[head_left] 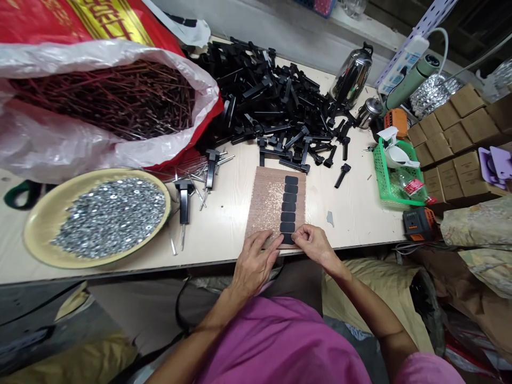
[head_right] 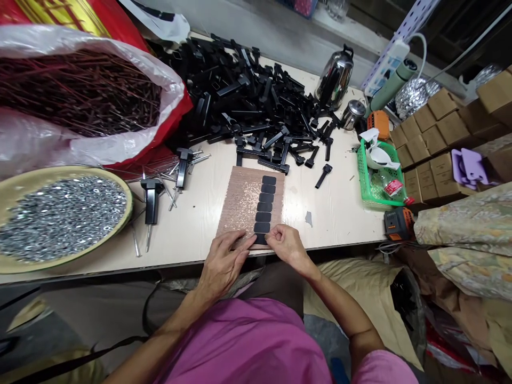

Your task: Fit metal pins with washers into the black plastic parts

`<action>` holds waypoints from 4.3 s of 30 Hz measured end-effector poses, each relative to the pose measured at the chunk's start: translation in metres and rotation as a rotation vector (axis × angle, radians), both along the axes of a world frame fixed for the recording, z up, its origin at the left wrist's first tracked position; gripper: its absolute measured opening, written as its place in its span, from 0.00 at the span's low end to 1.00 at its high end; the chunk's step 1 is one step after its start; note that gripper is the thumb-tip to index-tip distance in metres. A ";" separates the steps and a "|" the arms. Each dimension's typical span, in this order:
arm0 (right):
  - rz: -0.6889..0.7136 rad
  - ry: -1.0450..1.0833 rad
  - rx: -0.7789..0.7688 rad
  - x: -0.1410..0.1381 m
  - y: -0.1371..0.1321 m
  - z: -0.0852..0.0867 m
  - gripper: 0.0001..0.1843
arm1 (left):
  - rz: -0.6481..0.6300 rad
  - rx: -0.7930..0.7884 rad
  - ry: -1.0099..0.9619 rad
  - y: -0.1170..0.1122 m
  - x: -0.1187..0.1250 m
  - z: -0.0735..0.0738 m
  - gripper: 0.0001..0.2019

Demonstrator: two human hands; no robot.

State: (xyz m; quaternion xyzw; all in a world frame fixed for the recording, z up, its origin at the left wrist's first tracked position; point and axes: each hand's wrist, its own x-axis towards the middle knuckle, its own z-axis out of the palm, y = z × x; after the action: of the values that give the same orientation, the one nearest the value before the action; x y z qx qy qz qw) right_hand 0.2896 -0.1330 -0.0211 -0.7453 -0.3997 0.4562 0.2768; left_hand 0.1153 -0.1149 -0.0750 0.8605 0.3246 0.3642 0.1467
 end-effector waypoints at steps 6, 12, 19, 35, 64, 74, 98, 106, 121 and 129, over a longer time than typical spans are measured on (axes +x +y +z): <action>-0.007 0.012 0.020 0.000 0.000 -0.001 0.11 | 0.010 0.005 0.016 0.000 0.001 0.000 0.16; -0.011 0.027 0.017 -0.001 0.000 0.001 0.11 | 0.014 0.005 0.043 0.000 0.001 0.000 0.16; -0.016 -0.005 0.006 -0.001 0.000 -0.001 0.10 | 0.032 0.052 0.059 0.001 0.004 0.003 0.15; 0.105 -0.395 0.094 -0.007 -0.005 0.002 0.11 | 0.054 0.055 0.129 -0.002 0.009 0.004 0.13; 0.518 -1.054 0.509 -0.024 -0.044 -0.031 0.26 | 0.047 0.065 0.107 -0.004 0.006 -0.007 0.15; 0.416 -1.117 0.512 -0.010 -0.058 -0.045 0.28 | 0.056 0.087 0.107 -0.003 0.008 -0.001 0.14; 0.659 -0.970 0.366 0.028 0.079 -0.019 0.29 | -0.030 0.031 0.340 -0.003 0.039 -0.009 0.32; 1.019 -1.036 0.933 -0.037 0.141 0.002 0.16 | 0.054 0.047 -0.040 -0.002 0.003 0.024 0.18; 1.467 -1.030 1.372 -0.070 0.225 -0.047 0.16 | 0.534 0.009 -0.086 0.034 -0.088 0.054 0.10; 1.027 -0.781 1.389 -0.066 0.209 -0.015 0.13 | 0.899 -0.322 0.493 0.101 -0.145 0.048 0.12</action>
State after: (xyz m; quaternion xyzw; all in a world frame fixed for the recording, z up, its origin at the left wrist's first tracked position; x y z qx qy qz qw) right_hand 0.2239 0.0758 -0.0361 -0.2470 -0.9251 -0.0996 0.2706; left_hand -0.0294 -0.0135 -0.0265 0.6633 0.7375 0.1241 0.0259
